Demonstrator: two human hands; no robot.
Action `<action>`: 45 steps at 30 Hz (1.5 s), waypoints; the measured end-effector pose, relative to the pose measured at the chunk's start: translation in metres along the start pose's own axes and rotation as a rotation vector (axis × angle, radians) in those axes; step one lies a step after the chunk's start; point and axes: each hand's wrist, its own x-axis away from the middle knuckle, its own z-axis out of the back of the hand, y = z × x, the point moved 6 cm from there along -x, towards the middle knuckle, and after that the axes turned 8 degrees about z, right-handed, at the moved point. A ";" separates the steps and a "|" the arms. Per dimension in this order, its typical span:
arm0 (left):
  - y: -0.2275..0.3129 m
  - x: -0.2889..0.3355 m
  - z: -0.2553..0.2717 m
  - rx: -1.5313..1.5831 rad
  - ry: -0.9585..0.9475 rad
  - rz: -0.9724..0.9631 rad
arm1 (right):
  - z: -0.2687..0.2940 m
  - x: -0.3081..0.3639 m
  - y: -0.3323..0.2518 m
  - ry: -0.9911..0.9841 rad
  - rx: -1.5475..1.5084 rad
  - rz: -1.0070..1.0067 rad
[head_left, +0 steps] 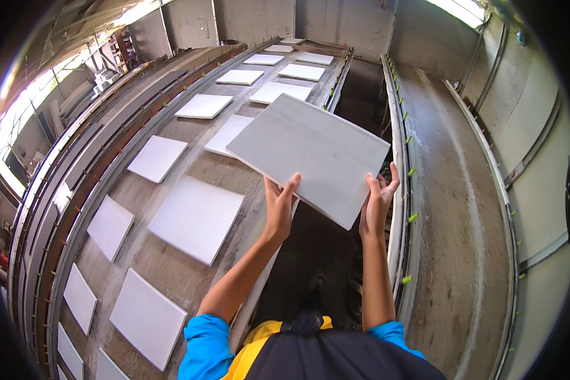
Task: The person repeatedly picks up white rectangular panels from a conveyor belt, places them into a wooden frame, and presses them down with both hands. The person then removes the frame and repeats the process with additional panels along the conveyor line.
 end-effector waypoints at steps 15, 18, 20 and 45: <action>-0.119 -0.290 -0.087 0.010 0.033 0.090 | 0.050 -0.311 0.150 0.171 -0.136 -0.091; -0.139 -0.359 -0.091 -0.051 0.008 0.069 | 0.051 -0.363 0.190 0.215 -0.098 -0.084; -0.155 -0.408 -0.091 -0.089 -0.010 0.041 | 0.044 -0.401 0.209 0.208 -0.051 -0.073; -0.283 -0.905 -0.120 -0.399 0.320 -0.048 | -0.046 -0.855 0.514 0.068 0.024 -0.216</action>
